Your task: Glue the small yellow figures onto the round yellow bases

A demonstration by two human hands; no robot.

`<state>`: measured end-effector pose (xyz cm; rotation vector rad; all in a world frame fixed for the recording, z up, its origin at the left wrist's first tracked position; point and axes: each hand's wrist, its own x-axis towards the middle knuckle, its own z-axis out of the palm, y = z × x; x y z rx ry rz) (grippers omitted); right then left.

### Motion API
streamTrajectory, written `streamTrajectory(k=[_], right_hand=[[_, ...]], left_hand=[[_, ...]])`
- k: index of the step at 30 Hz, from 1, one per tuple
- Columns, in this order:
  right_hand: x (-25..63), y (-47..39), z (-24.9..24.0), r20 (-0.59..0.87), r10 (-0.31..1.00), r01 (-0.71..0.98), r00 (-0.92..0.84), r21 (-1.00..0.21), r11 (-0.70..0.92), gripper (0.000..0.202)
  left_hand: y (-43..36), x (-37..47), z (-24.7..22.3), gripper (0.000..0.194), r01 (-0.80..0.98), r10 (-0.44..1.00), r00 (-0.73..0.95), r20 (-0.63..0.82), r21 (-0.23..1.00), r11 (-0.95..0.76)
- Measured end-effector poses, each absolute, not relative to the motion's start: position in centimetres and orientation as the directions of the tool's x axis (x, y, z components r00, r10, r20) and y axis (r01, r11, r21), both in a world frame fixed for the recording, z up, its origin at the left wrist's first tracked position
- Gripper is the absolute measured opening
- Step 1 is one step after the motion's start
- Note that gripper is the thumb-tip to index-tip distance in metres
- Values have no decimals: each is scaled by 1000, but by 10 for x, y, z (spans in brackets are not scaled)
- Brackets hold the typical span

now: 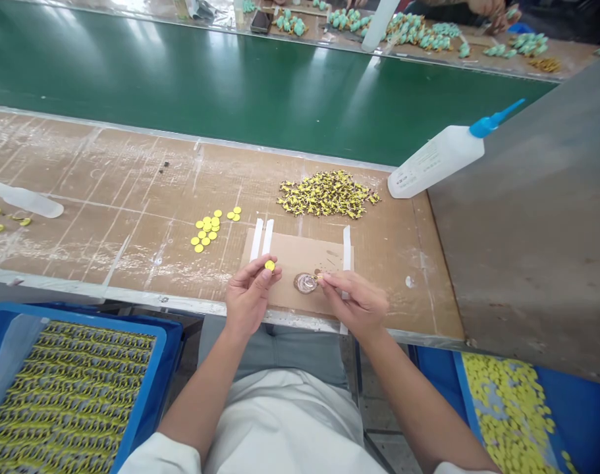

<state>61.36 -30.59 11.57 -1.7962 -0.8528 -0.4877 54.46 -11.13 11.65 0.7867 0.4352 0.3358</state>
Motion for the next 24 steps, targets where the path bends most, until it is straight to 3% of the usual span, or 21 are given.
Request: streamTrajectory(k=[8, 24], right_hand=[[614, -307, 122, 697, 275, 749, 662, -632, -200, 38], [617, -308, 118, 661, 357, 745, 660, -638, -196, 34]], left_hand=[[-110, 545, 116, 30, -123, 427, 868, -253, 724, 678], [-111, 545, 115, 30, -118, 433, 863, -261, 728, 675]])
